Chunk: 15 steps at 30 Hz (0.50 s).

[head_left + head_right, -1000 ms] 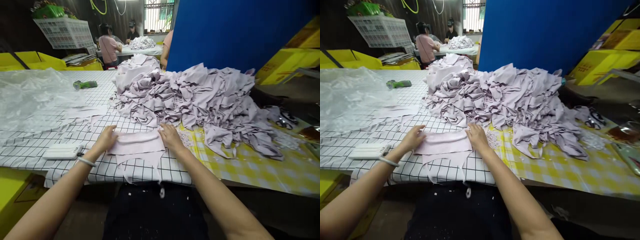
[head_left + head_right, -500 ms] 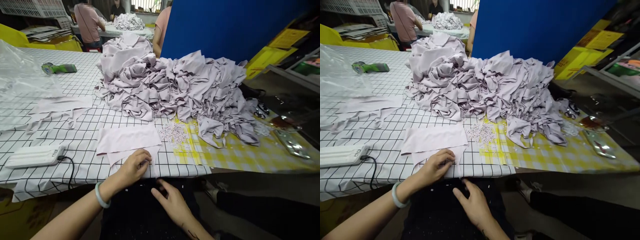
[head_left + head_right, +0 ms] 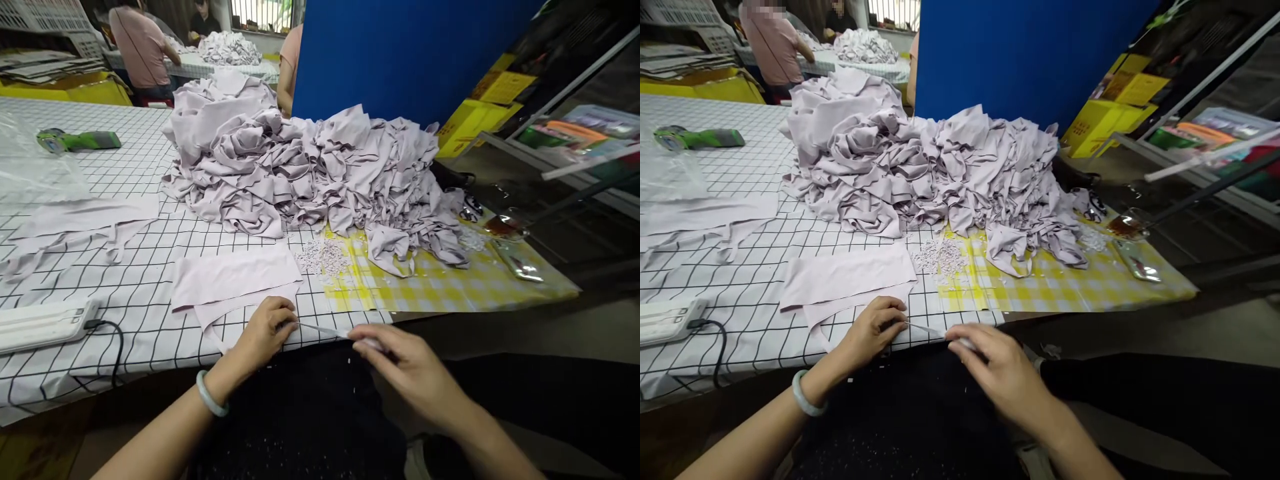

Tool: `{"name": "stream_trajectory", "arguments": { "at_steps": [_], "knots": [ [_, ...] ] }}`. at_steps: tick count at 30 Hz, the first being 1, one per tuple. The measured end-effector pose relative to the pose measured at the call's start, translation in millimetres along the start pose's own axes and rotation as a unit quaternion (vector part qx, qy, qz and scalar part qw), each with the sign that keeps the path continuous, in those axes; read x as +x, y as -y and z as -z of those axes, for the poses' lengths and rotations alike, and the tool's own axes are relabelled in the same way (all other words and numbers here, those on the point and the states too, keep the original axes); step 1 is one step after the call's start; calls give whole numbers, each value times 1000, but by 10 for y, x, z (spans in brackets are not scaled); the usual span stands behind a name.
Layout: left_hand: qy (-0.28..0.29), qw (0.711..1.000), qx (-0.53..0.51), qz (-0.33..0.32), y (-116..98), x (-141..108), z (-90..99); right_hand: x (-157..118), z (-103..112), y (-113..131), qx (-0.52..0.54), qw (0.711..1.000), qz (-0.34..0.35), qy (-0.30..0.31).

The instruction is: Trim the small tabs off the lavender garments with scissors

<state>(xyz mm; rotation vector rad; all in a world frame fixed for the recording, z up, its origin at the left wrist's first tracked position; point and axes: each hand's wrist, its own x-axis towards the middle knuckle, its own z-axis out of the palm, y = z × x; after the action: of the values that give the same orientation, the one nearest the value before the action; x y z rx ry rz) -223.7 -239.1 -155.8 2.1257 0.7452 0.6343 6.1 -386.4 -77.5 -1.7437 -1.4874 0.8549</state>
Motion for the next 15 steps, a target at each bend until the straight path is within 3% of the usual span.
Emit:
{"name": "stream_trajectory", "arguments": {
  "at_steps": [3,5,8,11,15],
  "knots": [
    [-4,1000,-7,6,10,24,-16,305,380,83,-56,996,75,7],
    [-2,1000,-9,5,30,26,-10,551,507,97,-67,991,109,26],
    [4,1000,-12,4,57,24,14,884,534,84,-57,987,140,52],
    [22,999,-27,14,-12,87,67,1100,476,127,-5,989,128,71],
    [-61,995,-79,8,-363,342,149,1200,404,336,-3,979,143,146]
  ]
}}
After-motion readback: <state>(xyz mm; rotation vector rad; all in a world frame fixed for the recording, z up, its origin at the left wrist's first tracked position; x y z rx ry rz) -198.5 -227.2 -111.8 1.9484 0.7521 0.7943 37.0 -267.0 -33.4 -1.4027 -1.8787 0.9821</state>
